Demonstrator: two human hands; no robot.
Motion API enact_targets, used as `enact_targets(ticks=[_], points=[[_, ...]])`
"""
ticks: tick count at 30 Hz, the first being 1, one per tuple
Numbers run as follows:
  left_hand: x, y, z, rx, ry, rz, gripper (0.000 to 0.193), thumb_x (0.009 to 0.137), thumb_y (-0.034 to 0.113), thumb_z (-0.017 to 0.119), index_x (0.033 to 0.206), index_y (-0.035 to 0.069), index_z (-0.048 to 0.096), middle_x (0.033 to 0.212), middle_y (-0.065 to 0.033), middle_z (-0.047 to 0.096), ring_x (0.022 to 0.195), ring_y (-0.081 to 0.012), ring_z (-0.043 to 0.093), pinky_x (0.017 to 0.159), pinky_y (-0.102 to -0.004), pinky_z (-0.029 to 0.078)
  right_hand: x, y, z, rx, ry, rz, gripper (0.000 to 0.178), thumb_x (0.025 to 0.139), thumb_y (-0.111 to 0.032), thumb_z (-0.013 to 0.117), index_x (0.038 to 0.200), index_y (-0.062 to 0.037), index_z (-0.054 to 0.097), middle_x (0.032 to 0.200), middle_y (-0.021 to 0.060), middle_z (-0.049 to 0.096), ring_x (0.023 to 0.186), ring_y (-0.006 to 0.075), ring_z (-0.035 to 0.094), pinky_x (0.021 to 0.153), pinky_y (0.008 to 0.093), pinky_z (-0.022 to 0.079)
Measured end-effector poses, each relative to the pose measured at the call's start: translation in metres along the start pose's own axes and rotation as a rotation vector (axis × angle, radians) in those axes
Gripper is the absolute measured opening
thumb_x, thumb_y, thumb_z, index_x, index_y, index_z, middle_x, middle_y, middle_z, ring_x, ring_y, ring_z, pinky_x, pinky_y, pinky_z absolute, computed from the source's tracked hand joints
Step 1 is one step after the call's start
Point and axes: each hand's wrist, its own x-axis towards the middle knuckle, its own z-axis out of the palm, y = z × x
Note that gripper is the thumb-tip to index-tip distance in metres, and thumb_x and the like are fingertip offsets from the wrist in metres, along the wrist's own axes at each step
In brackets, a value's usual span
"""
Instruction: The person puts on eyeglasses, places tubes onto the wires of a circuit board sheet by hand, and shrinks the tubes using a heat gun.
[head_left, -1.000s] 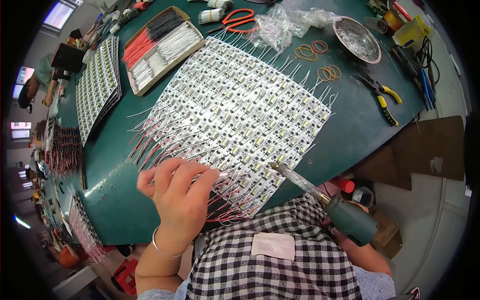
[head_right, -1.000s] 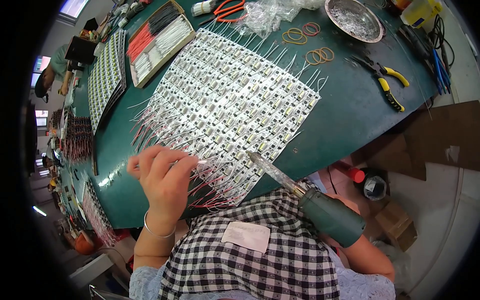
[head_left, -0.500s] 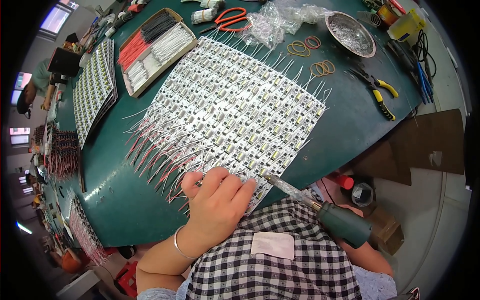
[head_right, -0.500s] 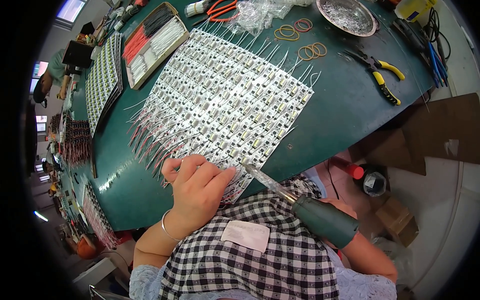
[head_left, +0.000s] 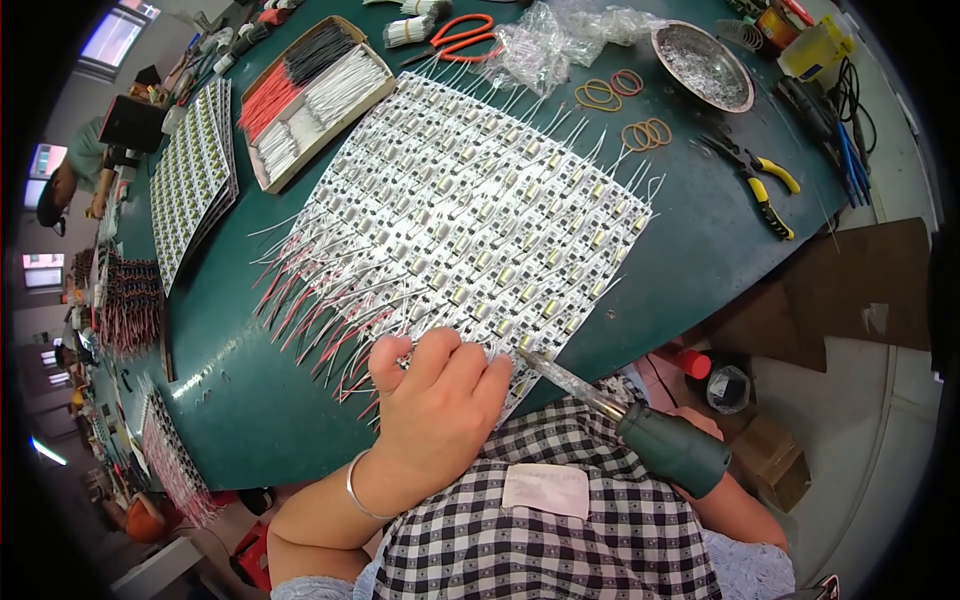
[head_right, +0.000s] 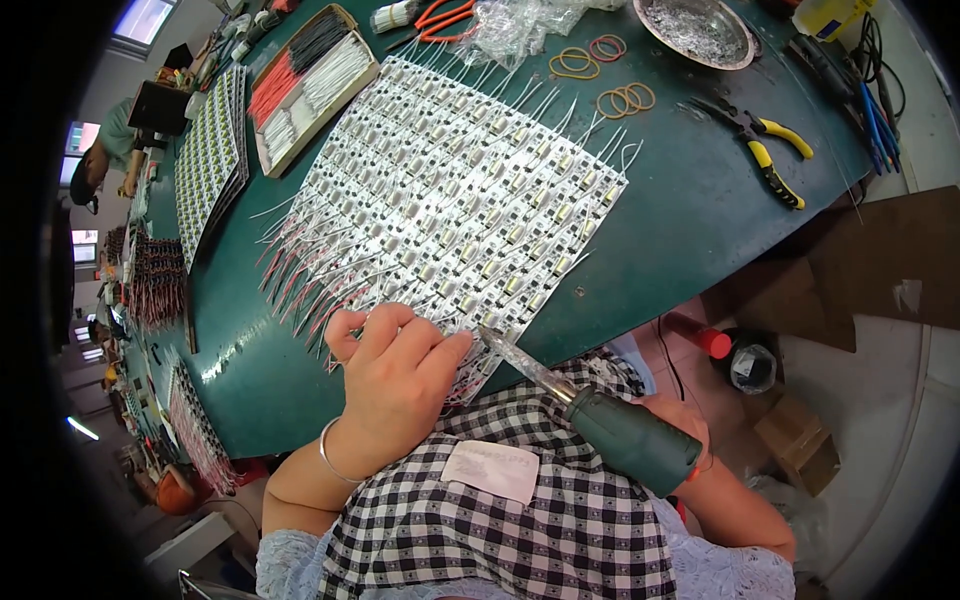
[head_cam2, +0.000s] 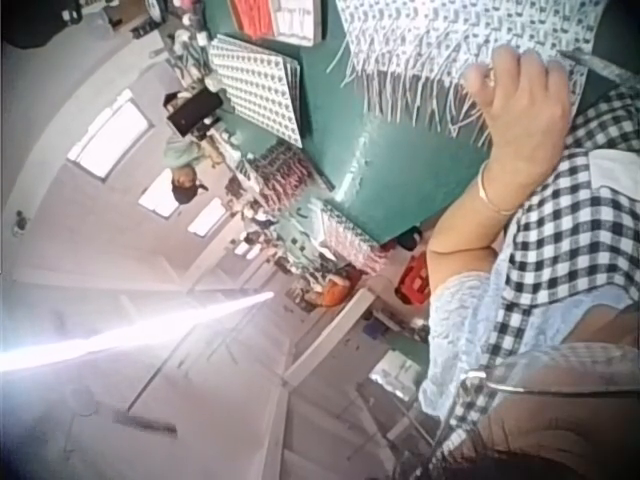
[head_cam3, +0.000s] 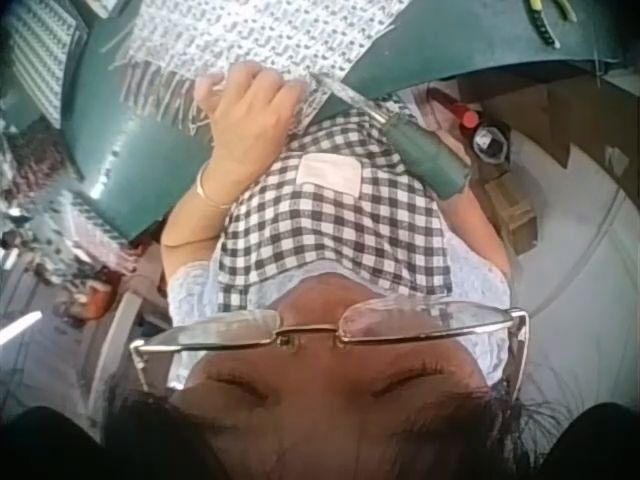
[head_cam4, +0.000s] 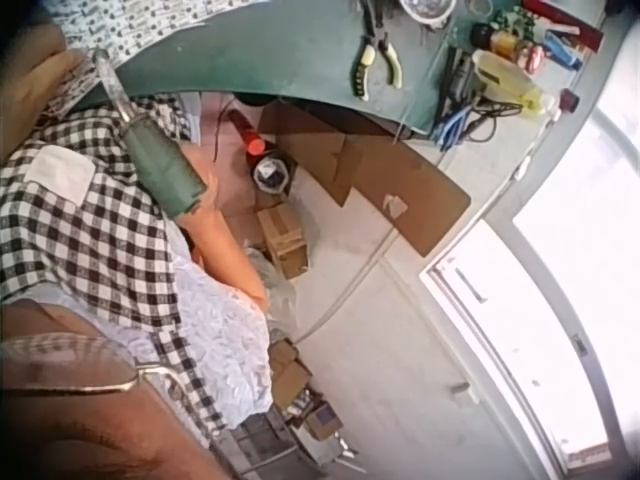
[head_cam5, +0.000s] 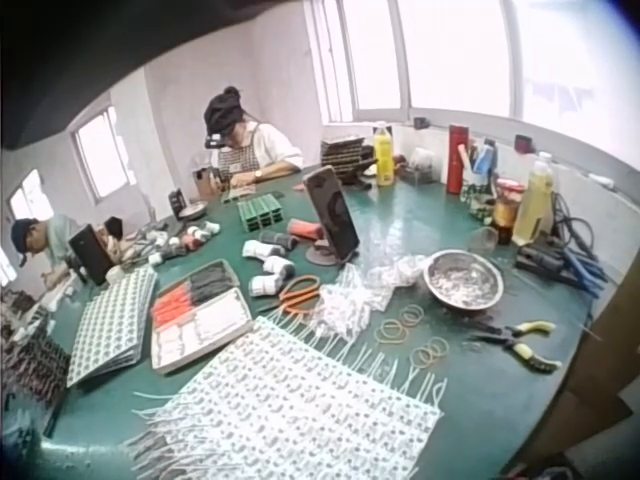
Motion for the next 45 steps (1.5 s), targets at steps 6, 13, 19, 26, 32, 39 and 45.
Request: enact_targets(ticks=[6,13,19,26,32,39,45], points=[[0.002,0.001,-0.001,-0.012,-0.014,0.003,0.015,0.067,0.014,0.059,0.080,0.017,0.066,0.071,0.0052,0.048,0.079,-0.0138,0.050,0.080,-0.0391,0.025,-0.009,0.019,0.007,0.445,0.224,-0.096,0.028,0.077,-0.013,0.065,0.101,0.0018,0.061,0.091,0.0120,0.065,0.077,0.0221,0.065,0.069,0.0261,0.052],[0.000,0.002,-0.001,0.009,-0.006,-0.001,0.015,0.067,0.015,0.059,0.080,0.018,0.066,0.072,0.0053,0.050,0.080,-0.0138,0.051,0.080,-0.0385,0.026,-0.010,0.019,0.014,0.693,0.296,-0.118,0.025,0.074,-0.007,0.066,0.097,0.0023,0.062,0.090,0.0121,0.064,0.078,0.0227,0.065,0.070,0.0277,0.052],[-0.004,-0.009,-0.006,-0.028,0.017,-0.022,0.015,0.067,0.014,0.059,0.081,0.016,0.064,0.075,0.0049,0.052,0.085,-0.0138,0.052,0.083,-0.0405,0.024,-0.016,0.024,0.008,0.455,0.289,-0.121,0.022,0.074,-0.010,0.066,0.094,-0.0005,0.064,0.090,0.0111,0.065,0.078,0.0215,0.065,0.070,0.0268,0.051],[-0.003,0.002,-0.010,-0.052,0.122,0.013,0.016,0.066,0.015,0.061,0.081,0.017,0.066,0.073,0.0065,0.050,0.082,-0.0117,0.052,0.081,-0.0392,0.024,-0.023,0.022,0.000,0.571,0.290,-0.024,0.020,0.074,-0.012,0.065,0.092,-0.0030,0.065,0.086,0.0081,0.066,0.077,0.0214,0.065,0.068,0.0278,0.051],[-0.008,0.011,0.001,-0.089,0.044,0.042,0.015,0.068,0.015,0.061,0.082,0.017,0.065,0.070,0.0052,0.047,0.081,-0.0121,0.051,0.082,-0.0395,0.024,-0.028,0.022,0.014,0.597,0.294,0.024,0.024,0.079,-0.025,0.064,0.086,-0.0016,0.063,0.079,0.0088,0.065,0.065,0.0208,0.062,0.066,0.0286,0.050],[-0.007,0.012,0.006,-0.101,0.037,0.034,0.013,0.068,0.014,0.061,0.081,0.015,0.065,0.070,0.0042,0.047,0.081,-0.0126,0.051,0.084,-0.0395,0.024,-0.028,0.024,0.017,0.266,0.309,-0.092,0.026,0.066,-0.016,0.070,0.091,-0.0085,0.067,0.087,0.0063,0.065,0.077,0.0239,0.064,0.072,0.0306,0.051],[-0.005,0.013,0.005,-0.080,0.016,0.039,0.013,0.068,0.014,0.061,0.081,0.014,0.064,0.070,0.0040,0.048,0.082,-0.0129,0.051,0.084,-0.0403,0.024,-0.029,0.029,0.021,0.258,0.285,-0.106,0.029,0.065,-0.020,0.069,0.092,-0.0109,0.067,0.086,0.0055,0.064,0.078,0.0242,0.063,0.072,0.0330,0.052]])
